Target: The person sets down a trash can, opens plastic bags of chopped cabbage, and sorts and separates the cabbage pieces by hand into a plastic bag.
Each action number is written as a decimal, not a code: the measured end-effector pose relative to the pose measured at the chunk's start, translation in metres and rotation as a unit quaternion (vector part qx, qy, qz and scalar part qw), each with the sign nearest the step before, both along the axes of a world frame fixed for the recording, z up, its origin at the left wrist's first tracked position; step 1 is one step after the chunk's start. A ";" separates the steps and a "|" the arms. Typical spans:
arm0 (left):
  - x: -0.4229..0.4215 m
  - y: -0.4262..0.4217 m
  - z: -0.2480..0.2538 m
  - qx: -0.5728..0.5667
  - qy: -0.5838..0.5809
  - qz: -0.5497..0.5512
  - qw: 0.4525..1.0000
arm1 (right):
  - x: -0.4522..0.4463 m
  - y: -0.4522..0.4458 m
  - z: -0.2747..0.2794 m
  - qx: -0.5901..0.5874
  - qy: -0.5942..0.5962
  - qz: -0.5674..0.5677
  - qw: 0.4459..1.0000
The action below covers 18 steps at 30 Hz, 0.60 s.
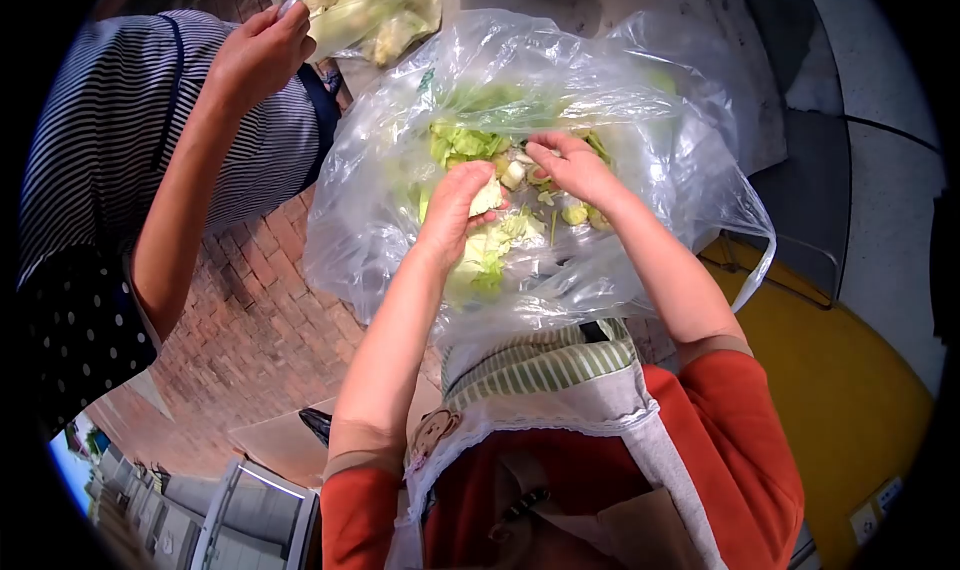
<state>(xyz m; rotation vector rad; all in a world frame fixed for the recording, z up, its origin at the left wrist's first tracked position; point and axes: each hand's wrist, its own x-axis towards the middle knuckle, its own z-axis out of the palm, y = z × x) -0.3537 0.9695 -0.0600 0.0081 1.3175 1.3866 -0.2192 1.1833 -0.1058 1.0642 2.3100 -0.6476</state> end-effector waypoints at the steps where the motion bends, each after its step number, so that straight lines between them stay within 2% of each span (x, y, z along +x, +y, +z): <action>1: -0.011 0.007 0.017 0.015 0.056 0.019 0.998 | 0.004 0.026 0.006 -0.015 0.097 -0.017 0.995; 2: -0.027 0.014 0.030 0.042 0.098 0.017 0.994 | 0.010 0.050 0.019 -0.030 0.192 -0.033 0.980; 5: -0.065 0.040 0.073 0.107 0.212 0.001 0.971 | 0.010 0.098 0.051 -0.026 0.214 -0.035 0.976; 6: -0.074 0.047 0.087 0.141 0.240 -0.004 0.961 | 0.001 0.103 0.055 0.037 0.065 -0.033 0.997; 7: -0.081 0.055 0.101 0.170 0.274 -0.024 0.946 | -0.003 0.107 0.057 0.097 -0.087 -0.032 0.991; 9: -0.088 0.067 0.129 0.202 0.309 -0.042 0.928 | -0.002 0.114 0.045 0.091 -0.068 -0.007 0.994; 11: -0.082 0.072 0.149 0.282 0.258 0.005 0.924 | -0.001 0.112 0.039 0.080 -0.048 0.017 0.996; 12: -0.081 0.072 0.154 0.308 0.241 0.020 0.920 | -0.003 0.106 0.040 0.037 -0.059 0.032 0.997; 14: -0.079 0.070 0.153 0.183 0.336 -0.078 0.921 | -0.005 0.097 0.027 -0.041 -0.053 0.036 0.997; 15: -0.077 0.068 0.152 0.183 0.342 -0.091 0.917 | -0.003 0.091 0.009 -0.075 -0.036 0.024 0.996; 18: -0.066 0.063 0.152 0.159 0.342 -0.098 0.921 | -0.016 0.062 -0.032 -0.013 0.042 0.028 0.999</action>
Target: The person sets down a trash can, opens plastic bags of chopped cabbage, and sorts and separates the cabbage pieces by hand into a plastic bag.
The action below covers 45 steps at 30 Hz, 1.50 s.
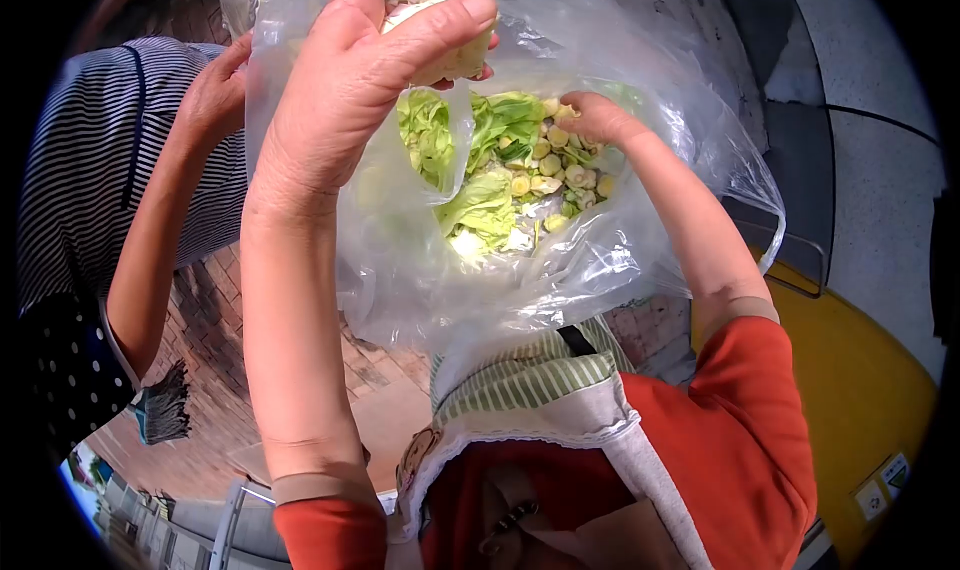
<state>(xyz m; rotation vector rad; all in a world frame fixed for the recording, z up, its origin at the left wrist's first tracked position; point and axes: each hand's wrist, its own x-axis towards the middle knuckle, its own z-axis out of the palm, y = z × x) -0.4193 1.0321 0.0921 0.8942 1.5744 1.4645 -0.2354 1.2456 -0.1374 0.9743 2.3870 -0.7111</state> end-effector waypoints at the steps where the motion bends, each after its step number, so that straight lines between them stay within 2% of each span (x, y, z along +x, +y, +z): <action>1: 0.004 -0.001 0.000 -0.006 -0.003 0.006 1.000 | -0.004 -0.015 -0.006 0.007 0.012 -0.015 1.000; 3: 0.007 0.001 -0.001 0.003 0.008 0.021 1.000 | -0.005 -0.048 -0.012 -0.087 0.063 -0.021 0.994; 4: 0.011 0.001 -0.002 0.014 0.013 0.034 0.999 | 0.002 -0.074 -0.003 -0.124 0.060 0.029 0.990; 6: 0.013 0.002 0.002 0.005 0.002 0.021 1.000 | 0.022 -0.128 0.024 -0.207 0.040 0.049 0.976; 8: 0.012 -0.003 0.006 -0.005 -0.005 0.011 1.000 | 0.040 -0.156 0.041 -0.162 0.044 0.073 0.983; 10: 0.015 -0.006 0.008 -0.013 -0.004 0.016 1.000 | 0.042 -0.145 0.045 -0.147 0.054 0.025 0.987; 12: 0.021 -0.007 0.011 -0.015 -0.008 0.006 1.000 | 0.049 -0.112 0.026 -0.015 0.101 0.050 0.994; 14: 0.028 -0.008 0.010 -0.017 -0.013 -0.003 1.000 | 0.051 -0.075 0.044 0.154 0.009 0.088 0.984; 16: 0.035 -0.009 0.007 0.003 -0.007 0.005 1.000 | 0.061 -0.043 0.057 0.162 -0.196 0.005 0.967; 17: 0.038 -0.011 0.005 0.005 -0.010 0.005 1.000 | 0.081 -0.026 0.051 0.167 -0.185 -0.004 0.969; 20: 0.046 -0.017 0.007 0.139 -0.077 -0.025 0.987 | 0.129 -0.008 0.018 0.185 -0.153 -0.015 0.971; 23: 0.042 -0.012 0.013 0.035 -0.015 -0.021 0.999 | 0.121 -0.016 0.030 0.177 -0.160 -0.048 0.970; 25: 0.031 -0.013 -0.004 0.049 0.022 -0.041 0.998 | 0.101 -0.024 0.053 0.159 -0.187 -0.073 0.967; 26: 0.028 -0.014 -0.005 0.054 0.034 -0.048 0.997 | 0.089 -0.027 0.063 0.121 -0.194 -0.027 0.973; 27: 0.029 -0.016 0.006 0.053 -0.037 -0.049 0.997 | 0.076 -0.032 0.077 0.081 -0.200 0.020 0.976; 29: 0.037 -0.016 0.016 0.047 -0.114 -0.053 0.991 | 0.045 -0.059 0.125 0.045 -0.121 0.044 0.991; 30: 0.042 -0.013 0.018 0.015 -0.095 -0.022 0.995 | 0.041 -0.065 0.137 0.043 -0.124 0.042 0.990; 32: 0.039 -0.015 0.012 -0.018 -0.075 0.010 0.997 | 0.034 -0.073 0.151 0.023 0.052 0.049 0.997; 34: 0.026 -0.022 -0.010 0.027 -0.033 -0.041 0.998 | 0.036 -0.056 0.130 0.025 0.047 0.043 0.998; 35: 0.024 -0.025 -0.012 0.026 -0.032 -0.038 0.998 | 0.040 -0.045 0.118 0.073 -0.021 0.029 0.997; 36: 0.023 -0.029 -0.012 0.006 0.009 -0.049 0.999 | 0.046 -0.039 0.109 0.120 -0.089 0.014 0.989; 37: 0.023 -0.032 -0.012 -0.014 0.049 -0.061 0.997 | 0.053 -0.035 0.104 0.120 -0.088 0.017 0.989; 39: 0.023 -0.040 -0.013 -0.039 0.051 -0.058 0.996 | 0.061 -0.028 0.099 0.147 -0.129 0.021 0.980; 44: 0.026 -0.057 -0.017 -0.115 0.076 -0.039 0.990 | 0.060 -0.048 0.098 0.168 -0.047 0.064 0.983; 45: 0.029 -0.060 -0.017 -0.096 0.011 -0.038 0.995 | 0.056 -0.051 0.097 0.159 -0.017 0.088 0.983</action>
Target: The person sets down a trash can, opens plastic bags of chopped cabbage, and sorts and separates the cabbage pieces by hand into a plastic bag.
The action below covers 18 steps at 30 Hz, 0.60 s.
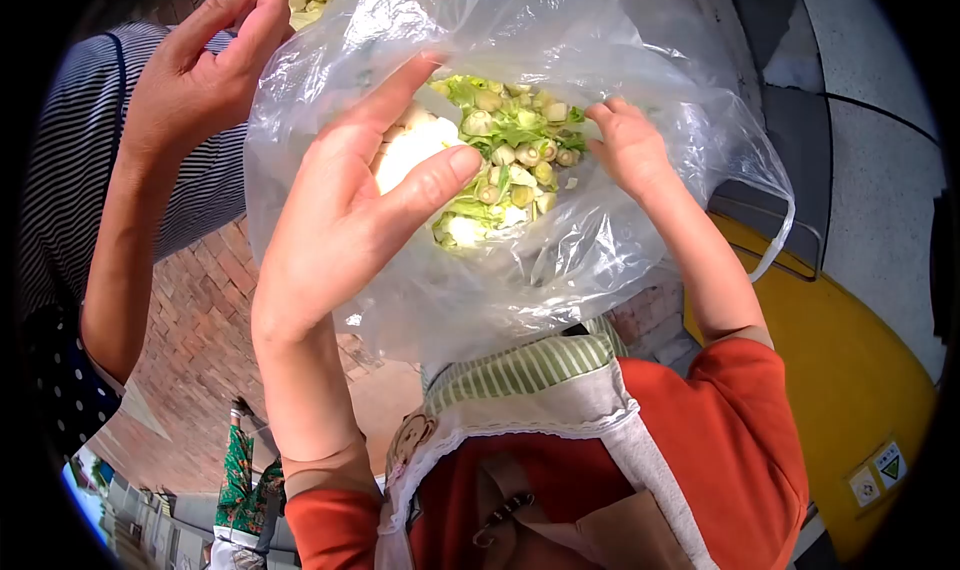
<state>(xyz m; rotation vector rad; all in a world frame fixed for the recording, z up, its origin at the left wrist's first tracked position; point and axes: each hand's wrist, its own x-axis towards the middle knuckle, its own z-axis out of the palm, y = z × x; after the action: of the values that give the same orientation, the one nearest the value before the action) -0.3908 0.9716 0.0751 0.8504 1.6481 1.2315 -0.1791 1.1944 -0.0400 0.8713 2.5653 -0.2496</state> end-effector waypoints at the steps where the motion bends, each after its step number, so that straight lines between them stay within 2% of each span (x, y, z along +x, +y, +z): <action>1: 0.002 -0.004 -0.002 0.017 -0.065 0.007 0.998 | -0.004 -0.004 -0.003 0.001 0.005 -0.001 1.000; 3: 0.004 -0.010 -0.006 0.013 -0.030 -0.004 0.999 | -0.009 -0.007 -0.015 -0.071 -0.021 -0.049 0.996; 5: 0.012 -0.015 -0.005 -0.021 -0.145 0.060 0.987 | -0.005 -0.011 -0.035 -0.083 -0.007 -0.048 0.995; 7: 0.015 -0.016 -0.009 -0.020 -0.158 0.060 0.985 | -0.012 -0.025 -0.033 -0.139 0.014 0.033 0.990; 8: 0.018 -0.014 -0.010 -0.032 -0.166 0.034 0.985 | -0.017 -0.024 -0.030 -0.214 -0.144 0.026 0.966; 9: 0.023 -0.013 -0.012 -0.044 -0.173 0.008 0.984 | -0.021 -0.028 -0.028 -0.213 -0.139 0.027 0.967; 11: 0.040 -0.002 -0.022 -0.090 -0.148 -0.126 0.977 | -0.028 -0.034 -0.026 -0.157 -0.210 0.038 0.964; 12: 0.047 0.001 -0.032 -0.091 -0.145 -0.125 0.977 | -0.037 -0.037 -0.023 -0.118 -0.176 0.035 0.977; 13: 0.054 0.003 -0.046 -0.155 -0.103 -0.194 0.963 | -0.043 -0.042 -0.025 -0.119 -0.173 0.035 0.977; 14: 0.057 0.006 -0.058 -0.218 -0.058 -0.260 0.939 | -0.050 -0.044 -0.027 -0.106 -0.089 0.053 0.989; 15: 0.055 0.011 -0.069 -0.295 0.075 -0.297 0.905 | -0.059 -0.045 -0.029 -0.092 -0.003 0.071 0.993; 16: 0.050 0.015 -0.078 -0.365 0.206 -0.325 0.848 | -0.068 -0.049 -0.035 -0.102 0.035 0.108 0.988; 17: 0.040 0.014 -0.086 -0.423 0.252 -0.274 0.826 | -0.075 -0.056 -0.047 -0.103 0.040 0.111 0.988; 18: 0.027 0.005 -0.095 -0.478 0.296 -0.221 0.797 | -0.081 -0.065 -0.062 -0.097 0.163 0.141 0.972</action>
<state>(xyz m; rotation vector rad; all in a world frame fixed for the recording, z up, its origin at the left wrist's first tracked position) -0.3637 0.9767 -0.0204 0.8874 2.0514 -0.3031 -0.2604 1.1290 -0.1017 0.4135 2.8616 -0.5867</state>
